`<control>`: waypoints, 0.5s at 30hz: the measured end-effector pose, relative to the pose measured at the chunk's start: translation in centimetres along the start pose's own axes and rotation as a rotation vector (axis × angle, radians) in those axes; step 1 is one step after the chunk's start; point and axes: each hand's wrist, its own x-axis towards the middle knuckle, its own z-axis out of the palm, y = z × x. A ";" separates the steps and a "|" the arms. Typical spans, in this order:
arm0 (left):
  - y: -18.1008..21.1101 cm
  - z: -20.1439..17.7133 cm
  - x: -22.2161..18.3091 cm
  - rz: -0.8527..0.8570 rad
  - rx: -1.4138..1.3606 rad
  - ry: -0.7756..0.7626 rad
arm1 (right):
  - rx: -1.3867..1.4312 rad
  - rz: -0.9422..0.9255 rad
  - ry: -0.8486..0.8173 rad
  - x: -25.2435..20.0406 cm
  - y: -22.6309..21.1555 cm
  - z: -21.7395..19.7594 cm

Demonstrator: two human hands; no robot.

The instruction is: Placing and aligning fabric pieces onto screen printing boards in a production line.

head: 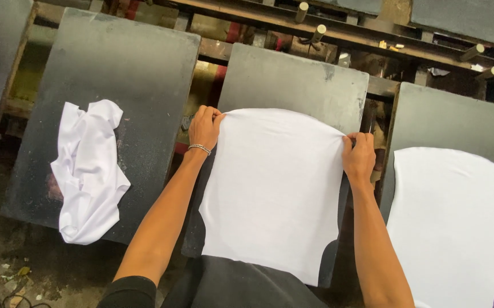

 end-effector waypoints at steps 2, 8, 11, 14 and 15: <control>0.6 -0.2 -0.1 -0.002 -0.021 0.027 | -0.001 -0.012 0.075 -0.1 -0.1 0.7; 1.4 0.3 -0.5 0.037 -0.033 0.155 | -0.099 -0.004 0.194 -0.4 1.2 3.1; 1.6 1.1 -3.0 0.128 0.123 0.303 | -0.261 -0.060 0.298 -3.6 -2.0 2.1; 4.1 1.0 -10.6 0.467 0.112 0.369 | -0.229 -0.187 0.289 -9.9 -7.8 1.2; 5.0 1.4 -14.3 0.526 0.058 0.238 | -0.172 -0.186 0.203 -12.4 -9.3 1.2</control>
